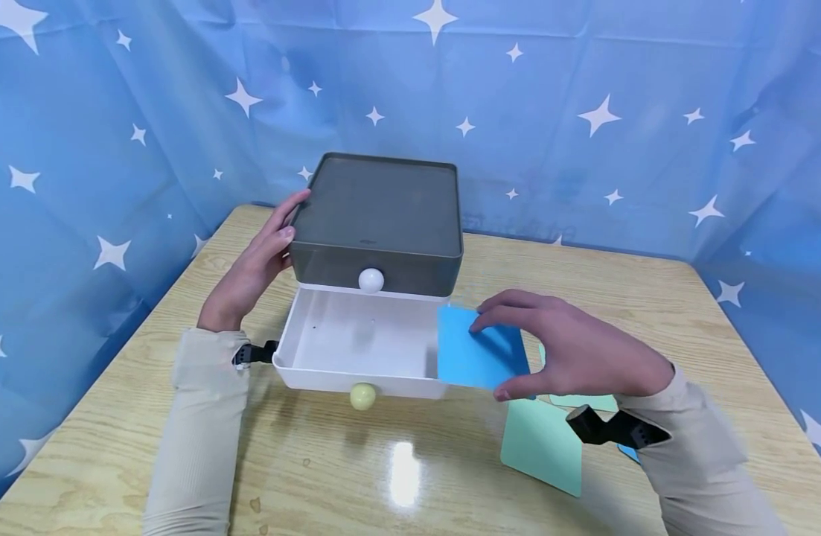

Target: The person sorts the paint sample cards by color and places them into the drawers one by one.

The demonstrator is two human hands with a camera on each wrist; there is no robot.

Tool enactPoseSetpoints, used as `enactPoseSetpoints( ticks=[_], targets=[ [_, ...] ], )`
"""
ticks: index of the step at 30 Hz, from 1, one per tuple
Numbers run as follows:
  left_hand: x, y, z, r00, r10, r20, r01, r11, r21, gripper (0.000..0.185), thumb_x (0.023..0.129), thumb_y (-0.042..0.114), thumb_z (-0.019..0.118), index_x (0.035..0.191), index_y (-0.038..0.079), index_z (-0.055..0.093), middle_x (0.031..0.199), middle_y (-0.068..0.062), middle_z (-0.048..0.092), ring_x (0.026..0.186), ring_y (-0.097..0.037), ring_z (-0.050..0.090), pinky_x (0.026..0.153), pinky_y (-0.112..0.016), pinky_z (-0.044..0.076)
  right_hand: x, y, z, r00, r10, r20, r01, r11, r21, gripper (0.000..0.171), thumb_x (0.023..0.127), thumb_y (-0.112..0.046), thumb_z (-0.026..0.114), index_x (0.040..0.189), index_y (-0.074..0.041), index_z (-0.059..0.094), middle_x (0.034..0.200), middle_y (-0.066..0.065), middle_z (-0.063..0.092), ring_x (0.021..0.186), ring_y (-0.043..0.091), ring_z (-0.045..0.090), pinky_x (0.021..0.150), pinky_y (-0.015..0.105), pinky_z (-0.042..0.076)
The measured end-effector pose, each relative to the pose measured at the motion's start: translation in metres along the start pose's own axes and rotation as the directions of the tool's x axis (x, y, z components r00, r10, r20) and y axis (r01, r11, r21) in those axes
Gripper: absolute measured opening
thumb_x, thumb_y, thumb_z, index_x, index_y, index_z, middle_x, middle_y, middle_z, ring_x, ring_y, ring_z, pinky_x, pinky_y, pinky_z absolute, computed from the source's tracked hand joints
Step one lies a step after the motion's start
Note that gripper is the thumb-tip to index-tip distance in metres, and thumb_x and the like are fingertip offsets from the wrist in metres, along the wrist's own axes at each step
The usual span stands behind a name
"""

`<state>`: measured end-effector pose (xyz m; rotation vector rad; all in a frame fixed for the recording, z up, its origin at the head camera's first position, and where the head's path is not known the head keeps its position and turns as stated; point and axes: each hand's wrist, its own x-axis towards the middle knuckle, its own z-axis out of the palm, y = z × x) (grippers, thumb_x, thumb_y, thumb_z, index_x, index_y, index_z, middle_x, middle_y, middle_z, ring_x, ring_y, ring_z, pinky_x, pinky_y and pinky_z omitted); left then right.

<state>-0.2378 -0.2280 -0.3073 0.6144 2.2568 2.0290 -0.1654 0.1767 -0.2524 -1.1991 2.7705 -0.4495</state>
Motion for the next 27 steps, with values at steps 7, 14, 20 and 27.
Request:
enactPoseSetpoints(
  ticks=[7, 14, 20, 27],
  targets=[
    [0.000, 0.000, -0.001, 1.000, -0.003, -0.008, 0.003, 1.000, 0.012, 0.054, 0.107, 0.039, 0.032, 0.159, 0.041, 0.020, 0.168, 0.003, 0.015, 0.149, -0.025, 0.026, 0.114, -0.053, 0.023, 0.025, -0.023, 0.009, 0.997, -0.076, -0.021, 0.077, 0.997, 0.010, 0.058, 0.074, -0.049, 0.086, 0.123, -0.026, 0.064, 0.136, -0.005, 0.058, 0.120, 0.016, 0.059, 0.097, 0.038, 0.052],
    [0.000, 0.000, 0.000, 1.000, -0.001, -0.008, 0.001, 1.000, 0.013, 0.054, 0.106, 0.038, 0.032, 0.159, 0.041, 0.020, 0.168, 0.003, 0.016, 0.148, -0.025, 0.027, 0.114, -0.052, 0.024, 0.045, -0.039, 0.019, 0.994, -0.103, -0.042, 0.101, 0.994, -0.047, 0.058, 0.074, -0.048, 0.086, 0.120, -0.021, 0.066, 0.134, 0.001, 0.061, 0.117, 0.019, 0.061, 0.093, 0.038, 0.053],
    [0.000, 0.000, -0.001, 1.000, 0.003, -0.002, -0.002, 1.000, 0.008, 0.054, 0.107, 0.038, 0.032, 0.159, 0.040, 0.020, 0.168, 0.003, 0.016, 0.147, -0.023, 0.028, 0.113, -0.049, 0.025, 0.055, -0.044, 0.026, 0.994, -0.100, -0.051, 0.098, 0.994, -0.045, 0.060, 0.076, -0.046, 0.085, 0.125, -0.018, 0.064, 0.132, 0.001, 0.061, 0.117, 0.019, 0.060, 0.092, 0.038, 0.054],
    [0.000, 0.000, -0.001, 1.000, 0.005, -0.003, -0.005, 1.000, 0.001, 0.054, 0.106, 0.035, 0.032, 0.159, 0.039, 0.021, 0.168, 0.004, 0.017, 0.146, -0.023, 0.029, 0.112, -0.047, 0.027, 0.060, -0.049, 0.032, 0.996, -0.069, -0.047, 0.067, 0.996, -0.052, 0.067, 0.076, -0.048, 0.085, 0.131, -0.019, 0.060, 0.132, 0.000, 0.062, 0.107, 0.019, 0.063, 0.086, 0.037, 0.055]
  ],
)
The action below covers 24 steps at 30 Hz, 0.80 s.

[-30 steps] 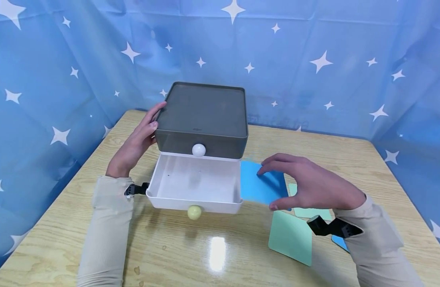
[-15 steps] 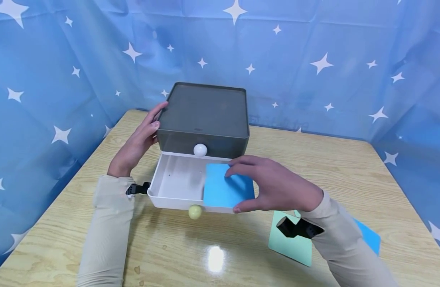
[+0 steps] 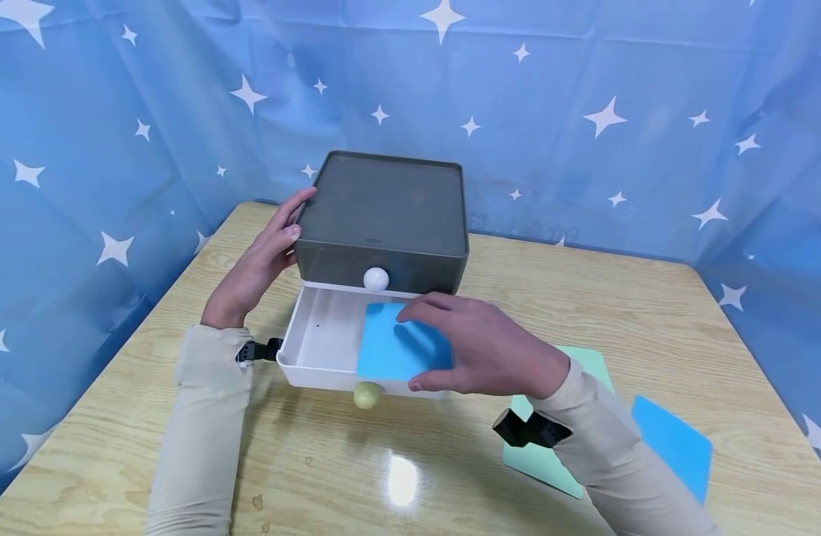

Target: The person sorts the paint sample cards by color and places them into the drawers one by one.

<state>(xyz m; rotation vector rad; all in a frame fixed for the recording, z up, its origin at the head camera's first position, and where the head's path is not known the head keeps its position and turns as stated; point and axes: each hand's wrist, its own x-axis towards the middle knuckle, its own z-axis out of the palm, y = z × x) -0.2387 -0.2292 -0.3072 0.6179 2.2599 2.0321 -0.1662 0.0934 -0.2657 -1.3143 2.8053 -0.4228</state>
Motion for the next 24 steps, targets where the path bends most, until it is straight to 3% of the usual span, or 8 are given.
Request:
enactPoseSetpoints(
  ticks=[3, 10, 20, 24],
  targets=[
    [0.001, 0.001, 0.001, 1.000, -0.001, 0.000, 0.001, 1.000, 0.006, 0.054, 0.106, 0.035, 0.032, 0.159, 0.039, 0.021, 0.168, 0.004, 0.017, 0.147, -0.025, 0.028, 0.113, -0.048, 0.027, 0.001, -0.001, 0.002, 1.000, 0.002, -0.007, -0.002, 1.000, -0.014, 0.070, 0.076, -0.048, 0.084, 0.134, -0.018, 0.059, 0.133, 0.001, 0.062, 0.104, 0.020, 0.064, 0.084, 0.037, 0.056],
    [0.000, 0.001, 0.002, 1.000, -0.002, -0.008, 0.003, 1.000, 0.027, 0.054, 0.106, 0.036, 0.031, 0.159, 0.040, 0.020, 0.169, 0.003, 0.016, 0.149, -0.028, 0.025, 0.116, -0.057, 0.022, 0.002, -0.001, 0.006, 0.997, -0.030, -0.067, 0.028, 0.999, -0.027, 0.064, 0.088, -0.040, 0.075, 0.140, -0.011, 0.051, 0.123, 0.003, 0.072, 0.105, 0.023, 0.070, 0.085, 0.042, 0.057],
    [0.000, 0.001, 0.002, 1.000, -0.001, -0.019, 0.002, 0.999, 0.039, 0.054, 0.106, 0.036, 0.030, 0.159, 0.040, 0.021, 0.168, 0.003, 0.017, 0.148, -0.027, 0.027, 0.115, -0.056, 0.023, -0.008, 0.001, 0.000, 0.987, -0.070, -0.142, 0.064, 0.997, -0.043, 0.060, 0.086, -0.035, 0.078, 0.135, -0.012, 0.053, 0.112, -0.002, 0.076, 0.085, 0.015, 0.070, 0.073, 0.032, 0.054],
    [-0.001, 0.001, 0.003, 1.000, 0.000, -0.017, 0.001, 0.999, 0.035, 0.054, 0.106, 0.036, 0.030, 0.159, 0.040, 0.021, 0.168, 0.003, 0.016, 0.149, -0.027, 0.025, 0.116, -0.058, 0.021, -0.017, 0.006, -0.008, 0.977, -0.102, -0.185, 0.094, 0.994, -0.049, 0.052, 0.085, -0.030, 0.081, 0.128, -0.011, 0.059, 0.113, -0.001, 0.075, 0.089, 0.014, 0.071, 0.077, 0.033, 0.055]
  ],
)
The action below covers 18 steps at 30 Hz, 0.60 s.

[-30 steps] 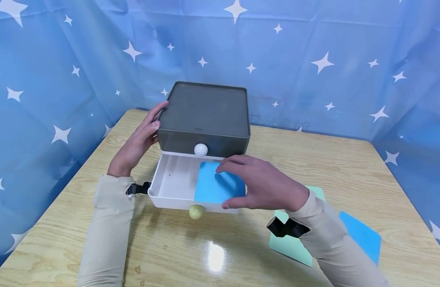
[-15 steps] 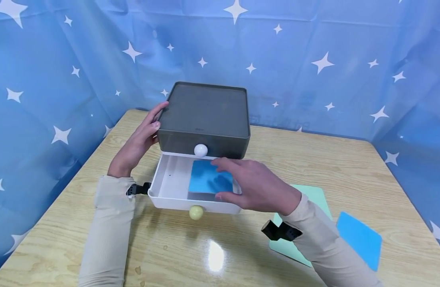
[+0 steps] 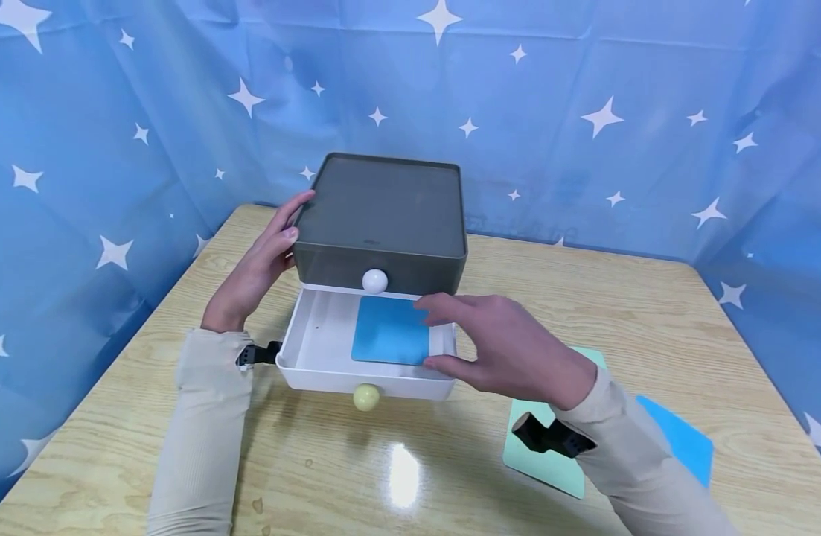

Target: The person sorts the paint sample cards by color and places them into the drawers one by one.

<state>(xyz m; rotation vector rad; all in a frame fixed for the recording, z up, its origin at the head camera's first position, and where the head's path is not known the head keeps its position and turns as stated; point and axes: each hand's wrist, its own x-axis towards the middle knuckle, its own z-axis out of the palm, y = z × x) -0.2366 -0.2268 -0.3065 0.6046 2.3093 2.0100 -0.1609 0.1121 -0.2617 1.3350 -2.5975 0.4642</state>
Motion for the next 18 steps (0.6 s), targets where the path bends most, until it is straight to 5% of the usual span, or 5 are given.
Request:
enactPoseSetpoints(
  ticks=[6, 13, 18],
  targets=[
    [0.000, 0.000, 0.000, 1.000, -0.002, 0.003, 0.002, 1.000, 0.003, 0.054, 0.106, 0.037, 0.031, 0.159, 0.040, 0.021, 0.168, 0.003, 0.016, 0.149, -0.027, 0.026, 0.116, -0.058, 0.022, -0.027, 0.015, -0.021, 0.999, 0.038, -0.025, -0.038, 0.999, 0.023, 0.051, 0.082, -0.022, 0.083, 0.130, -0.015, 0.064, 0.108, -0.005, 0.075, 0.098, 0.011, 0.072, 0.082, 0.038, 0.057],
    [0.001, -0.001, -0.001, 1.000, -0.009, 0.006, 0.009, 1.000, 0.013, 0.054, 0.106, 0.036, 0.030, 0.159, 0.040, 0.022, 0.166, 0.001, 0.022, 0.142, -0.021, 0.033, 0.110, -0.043, 0.029, -0.083, 0.044, -0.039, 0.993, 0.095, -0.063, -0.100, 0.992, -0.081, 0.058, 0.073, -0.013, 0.088, 0.126, -0.021, 0.065, 0.109, -0.008, 0.074, 0.090, 0.008, 0.071, 0.076, 0.030, 0.057],
    [0.000, -0.001, -0.002, 1.000, -0.010, 0.002, 0.010, 1.000, 0.021, 0.053, 0.106, 0.037, 0.030, 0.159, 0.040, 0.022, 0.167, 0.001, 0.021, 0.143, -0.021, 0.032, 0.109, -0.043, 0.029, -0.136, 0.072, -0.039, 0.966, 0.257, -0.040, -0.260, 0.952, -0.163, 0.062, 0.067, -0.019, 0.092, 0.124, -0.023, 0.066, 0.108, -0.006, 0.074, 0.088, 0.012, 0.071, 0.072, 0.028, 0.056]
  ],
)
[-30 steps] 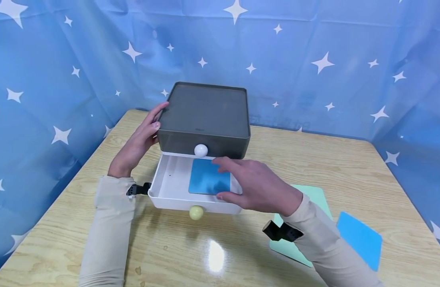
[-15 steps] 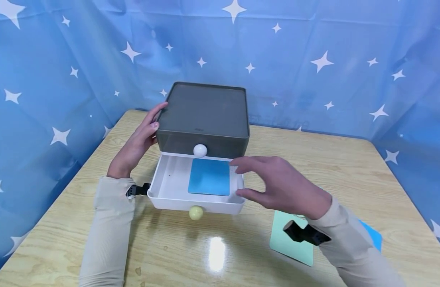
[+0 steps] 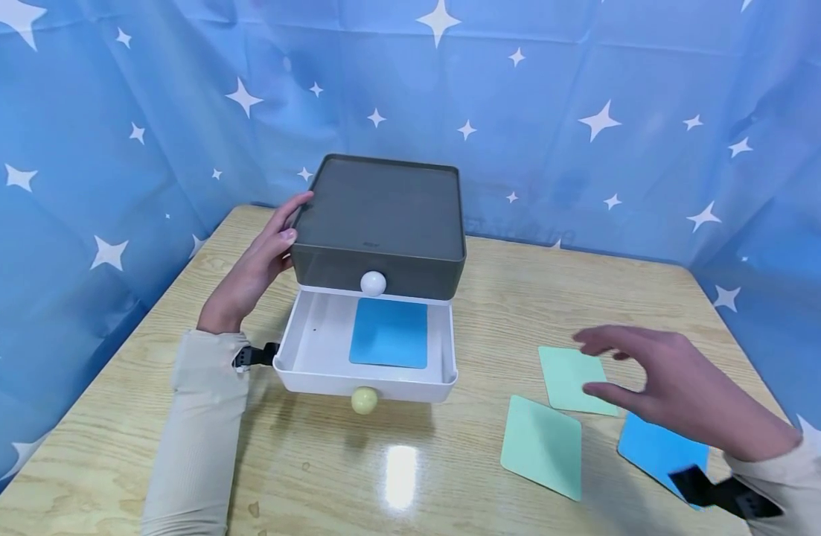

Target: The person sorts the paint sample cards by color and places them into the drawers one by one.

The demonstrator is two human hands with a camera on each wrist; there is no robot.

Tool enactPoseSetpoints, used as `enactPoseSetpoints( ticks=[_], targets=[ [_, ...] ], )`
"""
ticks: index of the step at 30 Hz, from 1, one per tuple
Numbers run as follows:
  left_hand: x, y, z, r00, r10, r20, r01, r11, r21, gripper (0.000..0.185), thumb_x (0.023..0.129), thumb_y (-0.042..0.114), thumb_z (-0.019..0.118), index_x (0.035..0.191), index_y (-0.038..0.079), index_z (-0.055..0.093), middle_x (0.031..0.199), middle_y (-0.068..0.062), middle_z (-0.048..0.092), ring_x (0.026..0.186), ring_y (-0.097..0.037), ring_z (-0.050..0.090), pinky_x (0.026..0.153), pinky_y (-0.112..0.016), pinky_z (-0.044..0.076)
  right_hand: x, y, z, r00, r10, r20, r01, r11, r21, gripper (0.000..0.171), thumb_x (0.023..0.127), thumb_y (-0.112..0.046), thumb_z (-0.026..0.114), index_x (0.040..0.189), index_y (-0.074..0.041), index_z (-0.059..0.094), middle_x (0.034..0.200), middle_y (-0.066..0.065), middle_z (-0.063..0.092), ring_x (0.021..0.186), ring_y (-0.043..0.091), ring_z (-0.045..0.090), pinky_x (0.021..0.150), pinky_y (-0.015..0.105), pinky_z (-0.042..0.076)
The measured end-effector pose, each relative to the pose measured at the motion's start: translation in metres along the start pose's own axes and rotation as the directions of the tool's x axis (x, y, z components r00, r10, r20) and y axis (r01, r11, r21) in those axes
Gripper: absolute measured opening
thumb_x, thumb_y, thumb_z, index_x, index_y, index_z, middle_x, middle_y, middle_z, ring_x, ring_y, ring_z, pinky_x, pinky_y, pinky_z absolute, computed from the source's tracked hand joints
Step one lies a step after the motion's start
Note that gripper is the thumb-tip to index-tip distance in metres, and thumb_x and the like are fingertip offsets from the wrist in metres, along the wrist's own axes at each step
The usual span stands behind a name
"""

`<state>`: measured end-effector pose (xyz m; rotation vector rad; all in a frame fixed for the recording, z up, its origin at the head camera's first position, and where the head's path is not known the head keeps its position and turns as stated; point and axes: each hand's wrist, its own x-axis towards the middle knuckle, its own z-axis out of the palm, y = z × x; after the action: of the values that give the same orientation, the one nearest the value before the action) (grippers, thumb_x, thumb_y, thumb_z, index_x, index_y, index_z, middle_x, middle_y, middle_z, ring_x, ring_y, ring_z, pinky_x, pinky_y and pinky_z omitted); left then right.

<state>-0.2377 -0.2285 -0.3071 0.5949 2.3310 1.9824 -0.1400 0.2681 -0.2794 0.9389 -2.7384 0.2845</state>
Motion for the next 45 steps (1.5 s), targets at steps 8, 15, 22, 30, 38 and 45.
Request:
enactPoseSetpoints(
  ticks=[8, 15, 22, 30, 38, 45],
  targets=[
    [-0.003, 0.000, -0.001, 1.000, -0.009, -0.006, 0.009, 1.000, -0.005, 0.054, 0.106, 0.036, 0.031, 0.159, 0.040, 0.021, 0.167, 0.001, 0.021, 0.143, -0.021, 0.033, 0.110, -0.045, 0.028, -0.068, 0.058, 0.026, 0.913, 0.309, 0.266, -0.288, 0.951, -0.116, 0.075, 0.065, -0.037, 0.091, 0.127, -0.006, 0.063, 0.120, 0.019, 0.068, 0.095, 0.037, 0.069, 0.073, 0.047, 0.055],
    [-0.002, 0.000, -0.002, 1.000, -0.002, -0.009, 0.002, 1.000, -0.016, 0.054, 0.106, 0.035, 0.031, 0.159, 0.039, 0.022, 0.166, -0.001, 0.023, 0.141, -0.021, 0.034, 0.108, -0.041, 0.029, -0.108, 0.093, 0.055, 0.839, 0.390, 0.380, -0.374, 0.920, -0.120, 0.102, 0.056, -0.044, 0.095, 0.137, -0.001, 0.051, 0.124, 0.030, 0.057, 0.104, 0.050, 0.059, 0.076, 0.059, 0.052],
    [-0.001, 0.000, 0.000, 1.000, 0.002, -0.004, -0.002, 1.000, -0.008, 0.053, 0.106, 0.036, 0.030, 0.158, 0.040, 0.022, 0.165, 0.000, 0.023, 0.142, -0.022, 0.033, 0.111, -0.047, 0.028, -0.122, 0.099, 0.071, 0.802, 0.446, 0.397, -0.439, 0.891, -0.115, 0.104, 0.056, -0.047, 0.094, 0.138, -0.001, 0.049, 0.123, 0.030, 0.053, 0.100, 0.046, 0.056, 0.073, 0.060, 0.051],
    [-0.001, 0.000, 0.000, 1.000, 0.004, -0.007, -0.004, 1.000, -0.017, 0.053, 0.106, 0.036, 0.030, 0.158, 0.040, 0.023, 0.165, 0.000, 0.023, 0.142, -0.021, 0.034, 0.111, -0.045, 0.028, -0.120, 0.098, 0.072, 0.802, 0.457, 0.385, -0.436, 0.888, -0.146, 0.097, 0.055, -0.046, 0.095, 0.132, 0.000, 0.057, 0.116, 0.024, 0.057, 0.096, 0.042, 0.057, 0.072, 0.058, 0.052],
    [0.000, -0.001, 0.000, 1.000, 0.006, -0.009, -0.006, 1.000, -0.009, 0.054, 0.105, 0.036, 0.030, 0.158, 0.040, 0.022, 0.165, 0.000, 0.023, 0.141, -0.022, 0.034, 0.109, -0.044, 0.029, -0.112, 0.092, 0.067, 0.836, 0.430, 0.340, -0.405, 0.903, -0.144, 0.091, 0.057, -0.045, 0.094, 0.130, -0.002, 0.060, 0.114, 0.023, 0.055, 0.096, 0.037, 0.056, 0.075, 0.055, 0.053],
    [0.001, -0.001, 0.000, 1.000, 0.006, -0.005, -0.006, 1.000, -0.014, 0.054, 0.105, 0.037, 0.030, 0.158, 0.039, 0.022, 0.165, -0.001, 0.023, 0.141, -0.022, 0.034, 0.109, -0.044, 0.029, -0.104, 0.083, 0.061, 0.871, 0.394, 0.293, -0.383, 0.919, -0.094, 0.089, 0.057, -0.045, 0.094, 0.129, -0.005, 0.060, 0.118, 0.023, 0.054, 0.101, 0.039, 0.056, 0.076, 0.052, 0.053]
  ],
)
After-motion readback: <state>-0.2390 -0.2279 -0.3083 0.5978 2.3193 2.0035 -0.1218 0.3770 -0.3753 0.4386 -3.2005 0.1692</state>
